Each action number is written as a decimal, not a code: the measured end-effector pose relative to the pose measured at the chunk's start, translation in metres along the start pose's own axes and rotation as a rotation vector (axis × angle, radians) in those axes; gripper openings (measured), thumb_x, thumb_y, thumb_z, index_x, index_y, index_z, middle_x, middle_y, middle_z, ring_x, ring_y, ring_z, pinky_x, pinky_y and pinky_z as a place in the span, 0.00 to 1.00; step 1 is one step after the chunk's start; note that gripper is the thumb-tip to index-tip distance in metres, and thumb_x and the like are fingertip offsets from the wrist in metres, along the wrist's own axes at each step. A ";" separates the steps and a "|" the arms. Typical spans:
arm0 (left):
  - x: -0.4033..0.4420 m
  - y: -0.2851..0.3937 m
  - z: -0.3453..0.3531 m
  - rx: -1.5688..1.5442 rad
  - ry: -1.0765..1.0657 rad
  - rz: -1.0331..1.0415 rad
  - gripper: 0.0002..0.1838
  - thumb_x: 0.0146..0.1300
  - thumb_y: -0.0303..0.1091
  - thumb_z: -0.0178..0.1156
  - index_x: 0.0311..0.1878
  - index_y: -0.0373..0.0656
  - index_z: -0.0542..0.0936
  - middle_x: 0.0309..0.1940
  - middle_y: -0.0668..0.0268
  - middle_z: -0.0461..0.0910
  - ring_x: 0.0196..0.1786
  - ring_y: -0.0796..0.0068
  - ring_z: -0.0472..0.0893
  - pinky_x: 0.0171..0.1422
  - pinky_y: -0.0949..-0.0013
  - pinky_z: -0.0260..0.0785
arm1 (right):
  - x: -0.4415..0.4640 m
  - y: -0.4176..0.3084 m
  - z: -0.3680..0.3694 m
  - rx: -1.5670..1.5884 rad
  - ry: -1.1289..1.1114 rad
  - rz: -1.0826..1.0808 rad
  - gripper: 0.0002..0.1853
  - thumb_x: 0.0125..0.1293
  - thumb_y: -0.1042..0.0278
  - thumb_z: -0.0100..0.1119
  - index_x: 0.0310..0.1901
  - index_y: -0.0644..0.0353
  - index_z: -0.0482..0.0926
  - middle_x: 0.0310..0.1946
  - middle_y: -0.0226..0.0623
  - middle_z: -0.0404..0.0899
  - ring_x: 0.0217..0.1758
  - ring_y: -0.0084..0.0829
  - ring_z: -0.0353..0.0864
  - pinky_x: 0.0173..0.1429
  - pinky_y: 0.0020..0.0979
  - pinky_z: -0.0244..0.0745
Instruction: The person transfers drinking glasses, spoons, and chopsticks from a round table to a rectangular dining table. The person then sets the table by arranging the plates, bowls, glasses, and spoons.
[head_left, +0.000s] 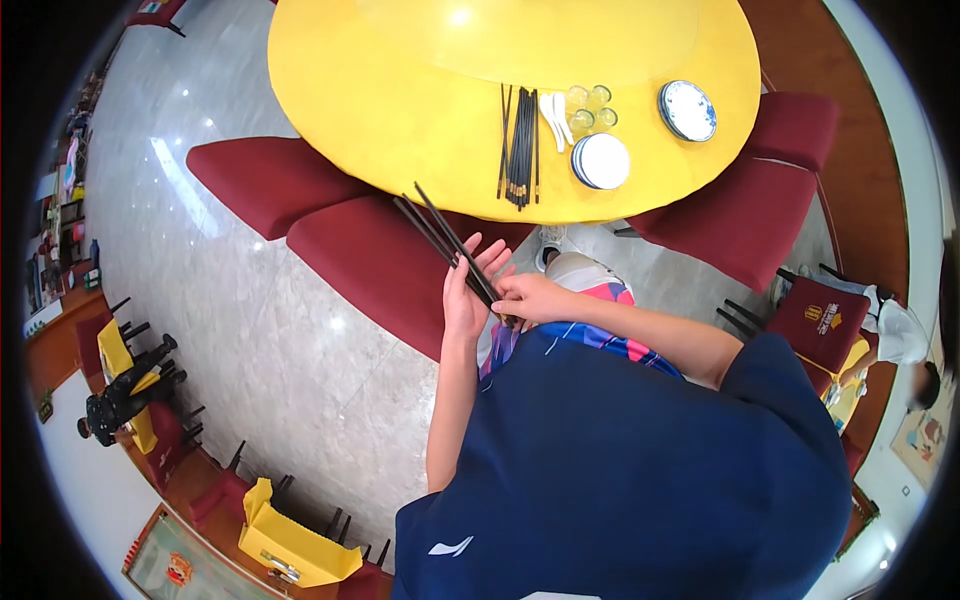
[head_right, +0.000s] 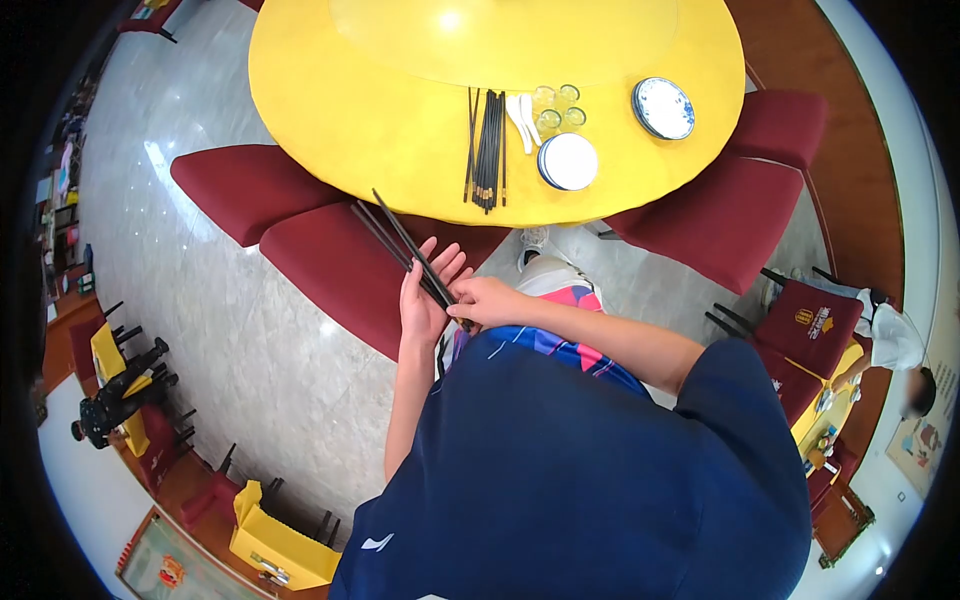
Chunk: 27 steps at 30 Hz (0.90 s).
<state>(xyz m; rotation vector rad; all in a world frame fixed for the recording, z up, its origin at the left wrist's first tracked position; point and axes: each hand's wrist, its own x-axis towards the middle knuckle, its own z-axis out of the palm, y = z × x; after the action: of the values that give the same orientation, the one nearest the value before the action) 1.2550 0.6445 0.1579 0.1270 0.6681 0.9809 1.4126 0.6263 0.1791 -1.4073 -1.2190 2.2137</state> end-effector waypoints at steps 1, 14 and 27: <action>-0.001 -0.001 -0.007 0.002 0.000 -0.005 0.23 0.74 0.40 0.45 0.66 0.38 0.62 0.62 0.44 0.68 0.64 0.51 0.71 0.66 0.48 0.68 | 0.000 0.001 -0.001 -0.102 -0.010 -0.046 0.12 0.67 0.62 0.59 0.37 0.64 0.75 0.27 0.36 0.83 0.28 0.25 0.84 0.32 0.28 0.79; -0.033 0.004 -0.032 0.047 0.123 0.039 0.09 0.74 0.34 0.47 0.51 0.42 0.70 0.55 0.47 0.75 0.57 0.57 0.78 0.62 0.49 0.72 | 0.133 0.106 -0.160 -0.561 1.072 0.031 0.19 0.60 0.53 0.64 0.36 0.66 0.78 0.26 0.49 0.82 0.32 0.43 0.84 0.39 0.40 0.78; -0.056 0.011 -0.045 0.083 0.243 0.094 0.12 0.74 0.36 0.47 0.53 0.38 0.69 0.54 0.44 0.75 0.54 0.56 0.79 0.61 0.49 0.73 | 0.144 0.090 -0.162 -0.521 1.138 0.094 0.21 0.54 0.54 0.66 0.37 0.67 0.79 0.34 0.54 0.82 0.43 0.50 0.83 0.50 0.43 0.77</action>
<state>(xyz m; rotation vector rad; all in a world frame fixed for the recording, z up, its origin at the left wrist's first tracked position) 1.2000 0.5972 0.1530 0.1139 0.9326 1.0690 1.4948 0.7391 -0.0091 -2.3944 -1.2382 0.7418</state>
